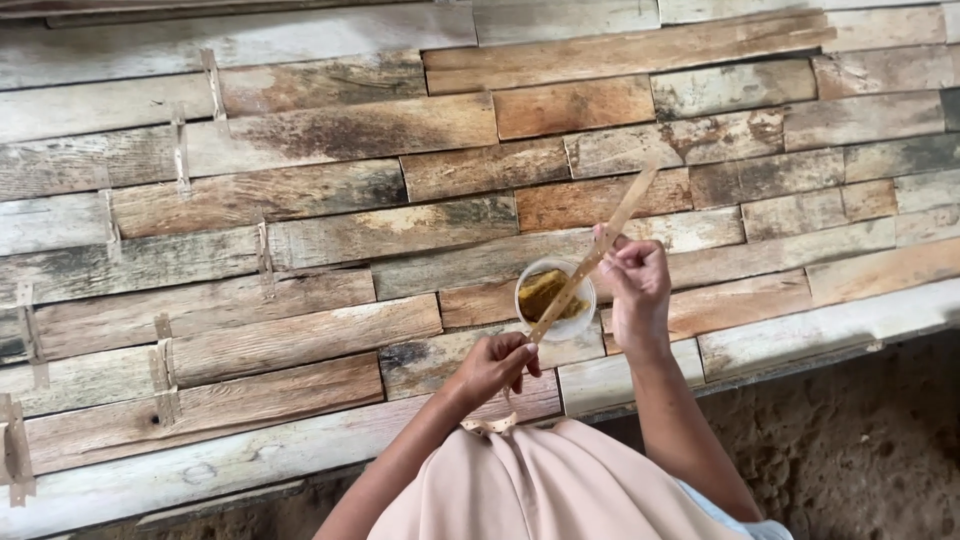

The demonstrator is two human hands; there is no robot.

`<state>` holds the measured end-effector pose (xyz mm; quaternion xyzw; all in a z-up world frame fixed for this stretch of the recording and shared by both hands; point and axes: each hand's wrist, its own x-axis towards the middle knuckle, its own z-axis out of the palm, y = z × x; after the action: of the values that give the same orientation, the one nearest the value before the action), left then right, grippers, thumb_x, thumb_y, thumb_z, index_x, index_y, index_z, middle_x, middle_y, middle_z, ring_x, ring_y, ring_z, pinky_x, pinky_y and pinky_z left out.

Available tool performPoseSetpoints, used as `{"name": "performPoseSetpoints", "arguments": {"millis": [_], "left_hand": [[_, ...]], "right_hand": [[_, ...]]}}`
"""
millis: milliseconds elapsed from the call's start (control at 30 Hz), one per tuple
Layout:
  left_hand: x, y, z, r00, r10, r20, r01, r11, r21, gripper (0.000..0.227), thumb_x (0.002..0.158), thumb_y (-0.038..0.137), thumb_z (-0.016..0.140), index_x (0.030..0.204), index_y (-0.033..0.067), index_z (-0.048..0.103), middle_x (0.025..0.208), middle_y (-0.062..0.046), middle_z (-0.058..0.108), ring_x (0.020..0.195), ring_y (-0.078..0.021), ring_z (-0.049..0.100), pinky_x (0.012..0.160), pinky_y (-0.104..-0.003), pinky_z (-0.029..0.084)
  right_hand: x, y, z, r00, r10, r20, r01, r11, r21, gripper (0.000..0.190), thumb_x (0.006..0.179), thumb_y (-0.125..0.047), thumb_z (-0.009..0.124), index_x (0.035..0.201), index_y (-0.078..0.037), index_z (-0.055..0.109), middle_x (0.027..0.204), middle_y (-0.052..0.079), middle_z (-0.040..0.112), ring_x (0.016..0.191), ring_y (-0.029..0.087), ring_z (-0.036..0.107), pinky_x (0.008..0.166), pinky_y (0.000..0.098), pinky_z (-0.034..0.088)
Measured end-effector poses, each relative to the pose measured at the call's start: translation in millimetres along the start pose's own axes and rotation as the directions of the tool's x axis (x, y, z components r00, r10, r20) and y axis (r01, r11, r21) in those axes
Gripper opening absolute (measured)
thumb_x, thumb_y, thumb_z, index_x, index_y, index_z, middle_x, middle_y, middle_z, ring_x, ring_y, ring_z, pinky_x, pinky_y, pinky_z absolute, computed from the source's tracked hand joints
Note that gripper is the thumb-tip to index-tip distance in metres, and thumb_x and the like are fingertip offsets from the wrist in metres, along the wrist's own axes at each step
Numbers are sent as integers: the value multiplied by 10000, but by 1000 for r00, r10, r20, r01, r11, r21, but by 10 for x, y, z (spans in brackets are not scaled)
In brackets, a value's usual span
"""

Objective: The person repeatedly applies adhesive from a small container to a perforated strip and presses the strip onto a wall of horizontal wooden planks. They work methodically across the surface, smoothing each strip into place. Two rocks are used as weights on the planks during the process.

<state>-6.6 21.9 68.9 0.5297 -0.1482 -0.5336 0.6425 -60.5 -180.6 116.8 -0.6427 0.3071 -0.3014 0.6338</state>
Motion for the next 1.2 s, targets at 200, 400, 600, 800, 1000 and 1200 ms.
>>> {"name": "performPoseSetpoints", "arguments": {"millis": [200, 400, 600, 800, 1000, 1200], "left_hand": [[286, -223, 7, 977, -120, -179, 150, 975, 167, 362, 974, 268, 572, 672, 101, 681, 545, -94, 682, 341, -139, 586, 365, -233, 439], [481, -258, 17, 940, -148, -308, 224, 947, 228, 375, 913, 259, 565, 593, 90, 664, 445, -74, 608, 316, -128, 549, 364, -231, 437], [523, -293, -5, 926, -140, -351, 218, 956, 194, 363, 889, 279, 570, 585, 103, 663, 459, -76, 610, 339, -150, 533, 381, -243, 437], [97, 509, 135, 949, -20, -314, 41, 997, 61, 403, 916, 174, 549, 533, 65, 612, 416, -88, 550, 364, -125, 492, 403, -218, 398], [-704, 1399, 125, 886, 452, -101, -445, 892, 78, 438, 1024, 122, 498, 612, 25, 607, 503, -40, 532, 383, -110, 432, 352, -225, 318], [-1269, 1964, 174, 771, 537, -342, -454, 840, 297, 319, 1033, 137, 509, 833, 12, 724, 621, 5, 548, 524, -85, 474, 475, -225, 378]], "right_hand": [[81, 922, -626, 889, -422, 180, 384, 469, -796, 275, 835, 12, 558, 1102, -53, 547, 1202, 174, 525, 1262, 373, 517, 1072, 490, 462], [-550, 1049, -284, 658, 87, 748, 717, 233, -657, 983, 688, -94, 600, 1622, -185, 308, 1695, 47, 276, 1564, 263, 186, 1243, 537, 103], [-494, 1288, -290, 673, 273, 687, 688, 111, -718, 1044, 686, -87, 635, 1641, -194, 228, 1709, 42, 227, 1573, 234, 162, 1222, 644, 88], [-488, 1254, -277, 691, 202, 693, 716, -63, -695, 1017, 715, -187, 608, 1646, -164, 199, 1724, 38, 187, 1582, 213, 142, 1223, 630, 111], [-455, 1341, -289, 688, 177, 704, 713, 14, -701, 925, 833, -160, 552, 1650, -159, 119, 1729, 26, 100, 1593, 205, 52, 1222, 634, 53], [-409, 1041, -289, 670, 110, 734, 723, 127, -679, 987, 652, -240, 652, 1580, -127, 336, 1680, 125, 276, 1553, 361, 216, 1143, 706, 227]]}}
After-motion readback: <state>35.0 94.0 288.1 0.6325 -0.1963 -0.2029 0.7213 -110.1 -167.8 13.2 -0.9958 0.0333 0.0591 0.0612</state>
